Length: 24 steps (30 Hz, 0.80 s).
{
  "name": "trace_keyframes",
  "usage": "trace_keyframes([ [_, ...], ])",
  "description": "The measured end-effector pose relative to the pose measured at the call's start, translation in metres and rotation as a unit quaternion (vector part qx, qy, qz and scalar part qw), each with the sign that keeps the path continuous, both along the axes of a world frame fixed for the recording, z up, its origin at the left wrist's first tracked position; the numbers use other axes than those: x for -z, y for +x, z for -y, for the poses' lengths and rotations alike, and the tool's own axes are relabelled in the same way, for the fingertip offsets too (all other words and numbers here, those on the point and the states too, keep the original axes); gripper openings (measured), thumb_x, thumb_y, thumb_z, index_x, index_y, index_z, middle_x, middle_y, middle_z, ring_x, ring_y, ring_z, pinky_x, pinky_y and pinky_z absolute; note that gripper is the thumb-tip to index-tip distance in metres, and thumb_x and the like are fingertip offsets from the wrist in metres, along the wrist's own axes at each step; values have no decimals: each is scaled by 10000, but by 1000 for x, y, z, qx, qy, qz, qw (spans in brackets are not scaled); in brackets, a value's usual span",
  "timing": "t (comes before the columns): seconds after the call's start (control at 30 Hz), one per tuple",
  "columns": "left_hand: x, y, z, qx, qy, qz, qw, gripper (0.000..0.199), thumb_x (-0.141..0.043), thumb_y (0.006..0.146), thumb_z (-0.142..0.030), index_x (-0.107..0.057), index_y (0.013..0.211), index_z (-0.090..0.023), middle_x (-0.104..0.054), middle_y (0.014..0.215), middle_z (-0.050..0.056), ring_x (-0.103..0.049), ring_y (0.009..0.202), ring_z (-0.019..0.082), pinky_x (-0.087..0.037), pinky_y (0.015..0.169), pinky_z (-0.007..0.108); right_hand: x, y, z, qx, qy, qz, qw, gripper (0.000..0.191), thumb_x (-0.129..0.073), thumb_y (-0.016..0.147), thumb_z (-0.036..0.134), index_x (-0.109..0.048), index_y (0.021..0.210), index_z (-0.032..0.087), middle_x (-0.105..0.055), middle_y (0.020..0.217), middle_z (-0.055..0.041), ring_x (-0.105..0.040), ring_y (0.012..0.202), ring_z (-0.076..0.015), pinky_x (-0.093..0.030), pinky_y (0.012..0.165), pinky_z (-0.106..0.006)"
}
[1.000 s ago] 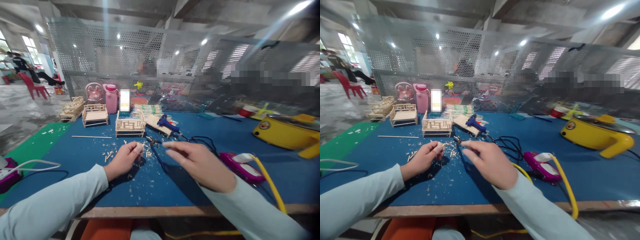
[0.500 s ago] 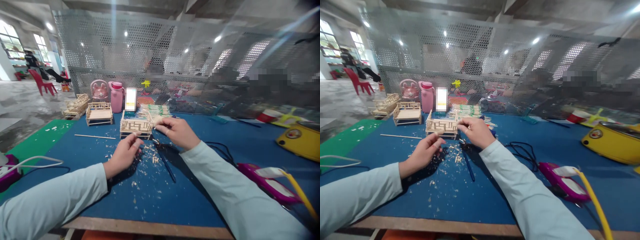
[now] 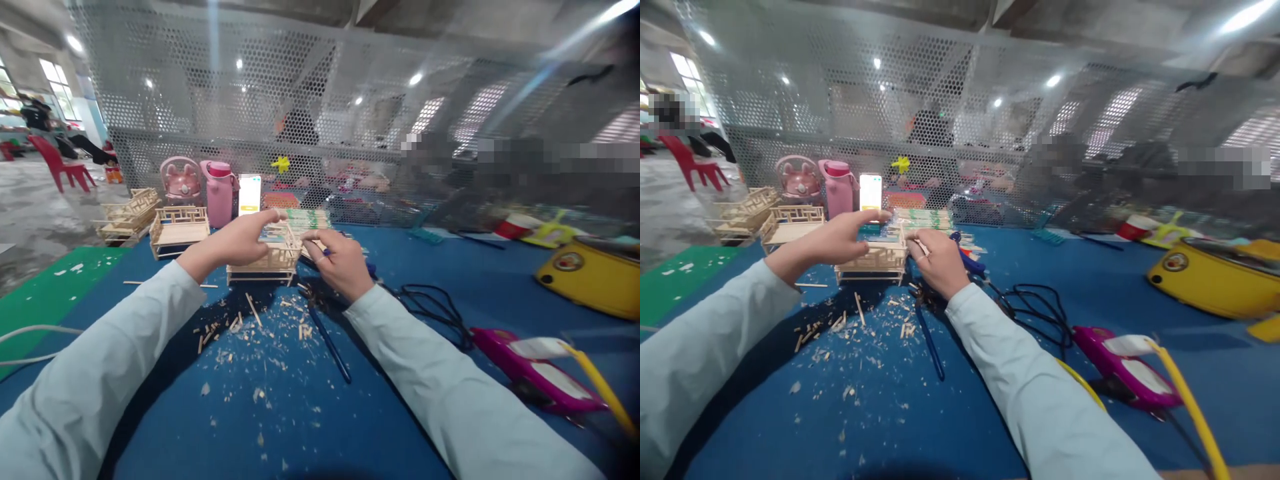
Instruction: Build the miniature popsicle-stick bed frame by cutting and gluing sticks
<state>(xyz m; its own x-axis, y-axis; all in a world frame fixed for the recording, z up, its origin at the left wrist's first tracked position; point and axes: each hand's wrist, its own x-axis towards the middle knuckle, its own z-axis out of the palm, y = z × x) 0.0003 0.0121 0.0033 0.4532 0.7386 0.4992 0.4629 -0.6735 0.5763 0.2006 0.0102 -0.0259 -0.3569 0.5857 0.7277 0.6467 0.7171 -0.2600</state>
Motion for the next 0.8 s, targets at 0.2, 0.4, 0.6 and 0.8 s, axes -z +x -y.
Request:
trace_keyframes([
  [0.2,-8,3,23,77,-89,116,986,335,-488,699,-90,-579,1019,-130,-612,1027,82,-542,1000,169,-399,896,336,-9,-6,7,-85,-196,-312,926,25,-452,748,223,-440,742,202,-542,661,29,-506,522,-81,-436,541,-235],
  [0.4,3,1,34,119,-217,159,956,334,-448,817,-340,-576,1053,-141,-616,1032,102,-552,971,193,-427,825,354,-17,-5,20,-117,-294,-292,903,65,-372,762,230,-433,747,211,-284,491,83,-255,372,-68,-257,374,-208],
  [0.6,5,3,40,133,-273,172,937,384,-430,821,-410,-559,1066,-145,-635,958,109,-585,878,190,-454,757,337,-10,-15,32,-123,-275,-32,953,187,-533,749,360,-561,771,176,-481,584,41,-401,539,-86,-353,539,-233],
  [0.8,-5,-6,37,-94,35,219,971,272,-495,731,-131,-552,996,-152,-608,951,57,-549,851,124,-430,772,261,-3,-8,34,-129,-345,167,914,199,-458,779,246,-574,635,173,-551,613,7,-473,598,-113,-382,607,-257],
])
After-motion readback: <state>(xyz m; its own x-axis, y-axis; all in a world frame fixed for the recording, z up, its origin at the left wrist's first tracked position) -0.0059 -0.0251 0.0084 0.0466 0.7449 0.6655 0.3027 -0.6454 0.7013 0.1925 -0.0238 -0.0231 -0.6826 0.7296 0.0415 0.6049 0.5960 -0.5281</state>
